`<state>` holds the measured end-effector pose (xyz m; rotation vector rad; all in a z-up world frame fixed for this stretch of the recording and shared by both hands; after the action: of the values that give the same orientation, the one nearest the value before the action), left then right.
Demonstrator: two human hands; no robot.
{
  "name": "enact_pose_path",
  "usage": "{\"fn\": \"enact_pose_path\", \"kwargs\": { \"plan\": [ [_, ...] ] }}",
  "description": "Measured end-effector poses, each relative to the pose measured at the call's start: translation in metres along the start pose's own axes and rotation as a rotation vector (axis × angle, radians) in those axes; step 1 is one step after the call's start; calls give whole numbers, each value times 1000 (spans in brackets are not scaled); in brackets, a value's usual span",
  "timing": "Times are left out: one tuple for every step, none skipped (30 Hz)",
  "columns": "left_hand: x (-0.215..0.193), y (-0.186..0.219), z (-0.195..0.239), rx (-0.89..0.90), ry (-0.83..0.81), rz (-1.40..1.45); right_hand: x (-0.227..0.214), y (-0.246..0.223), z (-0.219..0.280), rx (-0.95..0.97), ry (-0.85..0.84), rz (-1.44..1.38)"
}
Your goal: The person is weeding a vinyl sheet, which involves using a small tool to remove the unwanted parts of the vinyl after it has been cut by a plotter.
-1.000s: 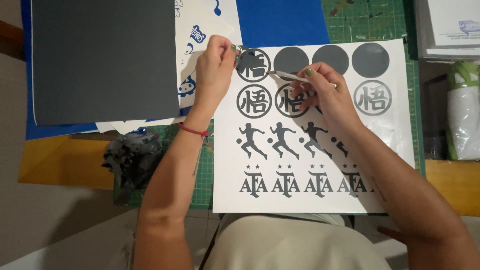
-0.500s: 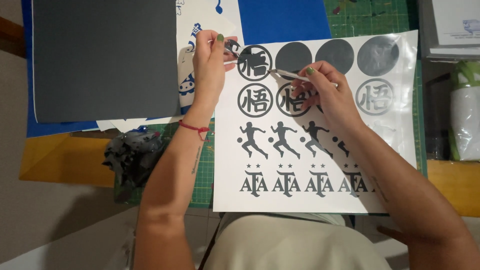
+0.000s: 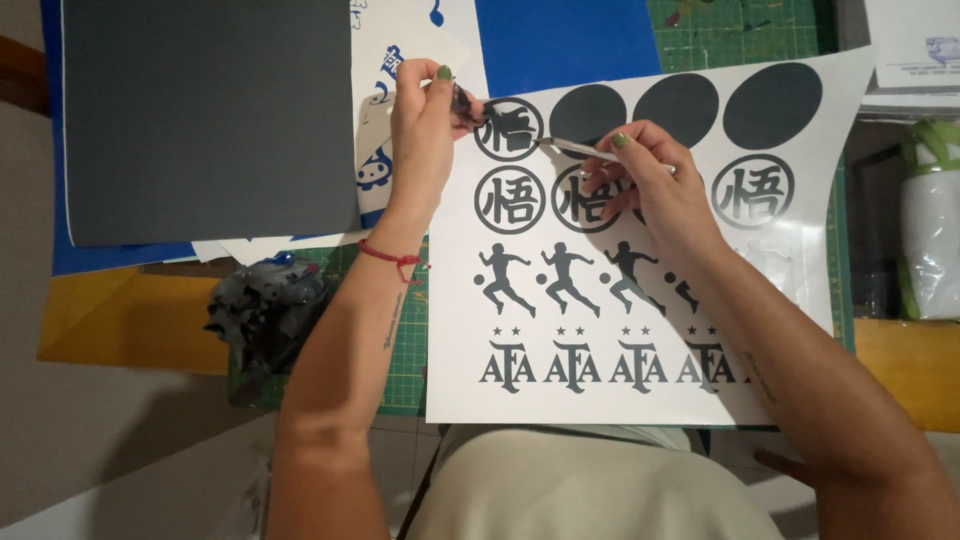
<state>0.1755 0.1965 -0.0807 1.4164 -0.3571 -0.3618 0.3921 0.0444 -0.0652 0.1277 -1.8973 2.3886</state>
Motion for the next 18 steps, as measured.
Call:
{"fn": "enact_pose_path", "kwargs": {
  "plan": [
    [-1, -3, -2, 0, -1, -1, -1, 1, 0, 0, 1, -1],
    [-2, -5, -3, 21, -5, -47, -1, 2, -1, -2, -1, -6],
    [-2, -8, -5, 43, -9, -93, -2, 2, -1, -4, -3, -11],
    [-3, -8, -5, 44, -10, -93, -2, 3, -1, -5, -2, -10],
    [-3, -8, -6, 35, -14, -94, -2, 4, -2, -6, -4, -12],
    [-3, -8, -6, 25, -19, -96, -3, 4, -2, -8, -6, -13],
    [-3, -7, -6, 25, -19, -96, -3, 5, -2, -8, -6, -14],
    [-3, -7, -5, 17, -22, -73, -3, 5, -2, -8, -8, -13],
    [-3, -6, -5, 10, -25, -50, -4, 6, -3, -8, -12, -13],
    [-5, -6, -6, 10, -24, -50, -2, 0, -2, -8, -12, -13],
    [-7, -7, -7, -25, -8, 3, -1, -4, 0, 31, 14, -70],
    [-9, -8, -8, -59, 9, 55, 0, -7, 1, 70, 40, -127],
    [-8, -7, -7, -59, 8, 56, -3, -6, 1, 71, 42, -126],
    [-8, -6, -6, -67, 5, 41, -5, -5, 1, 61, 46, -191],
    [-8, -5, -6, -74, 4, 29, -8, -3, 0, 52, 50, -253],
    [-8, -7, -6, -73, 3, 32, -13, 1, -2, 52, 51, -250],
    [-9, -7, -6, -49, -6, 46, -17, 6, -5, 39, 38, -260],
    [-9, -8, -6, -24, -16, 60, -22, 10, -8, 26, 25, -270]
  ]
}}
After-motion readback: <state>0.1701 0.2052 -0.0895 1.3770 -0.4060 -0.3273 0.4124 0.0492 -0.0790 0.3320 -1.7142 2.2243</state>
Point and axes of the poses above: each hand's wrist, its own z-axis away from the middle knuckle, its own x-axis out of the palm, y = z × x, the point moved 3 cm from there along -z, towards the middle knuckle, and after that the axes turned 14 degrees about -y, right-handed, at the moved point
